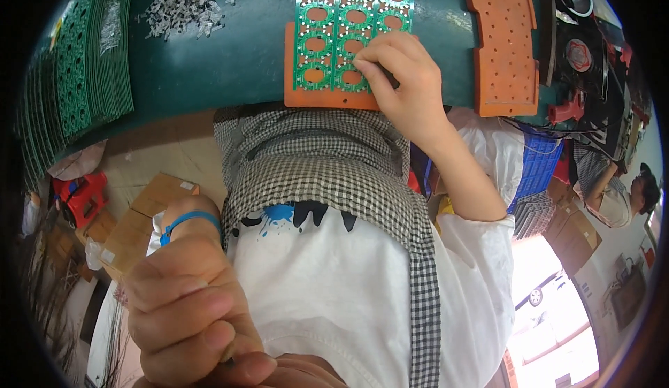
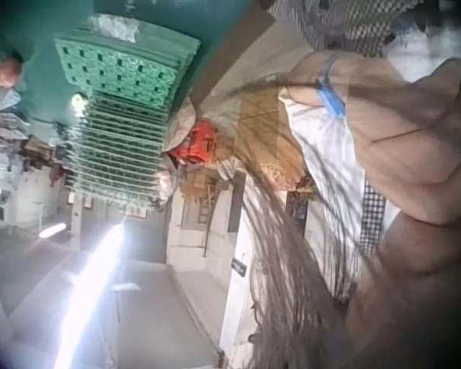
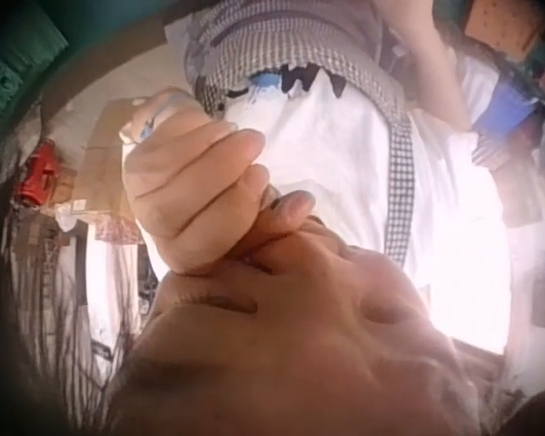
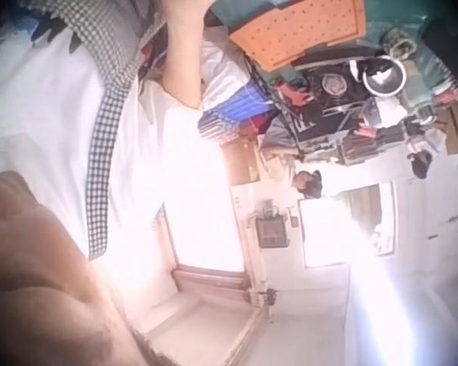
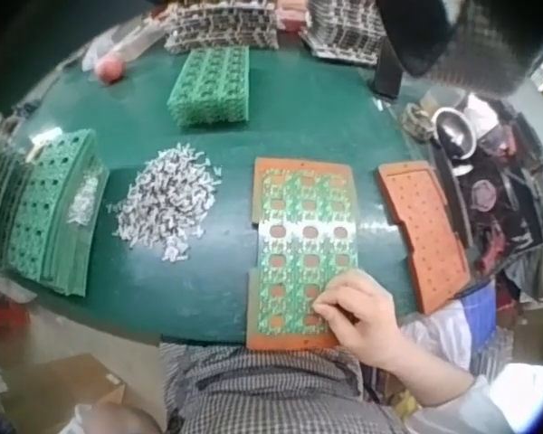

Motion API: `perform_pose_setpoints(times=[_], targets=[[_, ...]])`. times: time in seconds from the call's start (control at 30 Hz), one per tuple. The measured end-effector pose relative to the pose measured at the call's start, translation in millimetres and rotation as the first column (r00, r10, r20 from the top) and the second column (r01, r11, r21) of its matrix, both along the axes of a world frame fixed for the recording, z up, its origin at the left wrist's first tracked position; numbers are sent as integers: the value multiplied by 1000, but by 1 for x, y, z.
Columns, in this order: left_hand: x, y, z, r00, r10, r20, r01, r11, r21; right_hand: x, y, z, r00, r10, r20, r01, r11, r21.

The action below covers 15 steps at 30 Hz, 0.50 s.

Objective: The person inserts electronic components by hand into green printed circuit board panels that are aligned on a workbench fixture.

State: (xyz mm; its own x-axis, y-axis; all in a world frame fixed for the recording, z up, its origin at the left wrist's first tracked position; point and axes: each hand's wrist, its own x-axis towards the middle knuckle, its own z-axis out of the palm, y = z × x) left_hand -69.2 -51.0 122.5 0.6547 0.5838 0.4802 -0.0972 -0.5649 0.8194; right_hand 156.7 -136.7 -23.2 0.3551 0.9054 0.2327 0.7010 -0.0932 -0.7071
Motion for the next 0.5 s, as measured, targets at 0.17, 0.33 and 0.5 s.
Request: perform_pose_setpoints(times=[0.17,0.33,0.5], targets=[[4,6,-14,993,-31,110,24,998,66,1,-1,1,1000,8,-4,-8,1000,5],[13,35,-52,976,-21,215,-82,884,461,0,0,-5,1000,4,-11,-4,998,55],[35,54,-96,990,64,-125,-82,986,-147,1,-4,-8,996,-32,86,27,998,58]])
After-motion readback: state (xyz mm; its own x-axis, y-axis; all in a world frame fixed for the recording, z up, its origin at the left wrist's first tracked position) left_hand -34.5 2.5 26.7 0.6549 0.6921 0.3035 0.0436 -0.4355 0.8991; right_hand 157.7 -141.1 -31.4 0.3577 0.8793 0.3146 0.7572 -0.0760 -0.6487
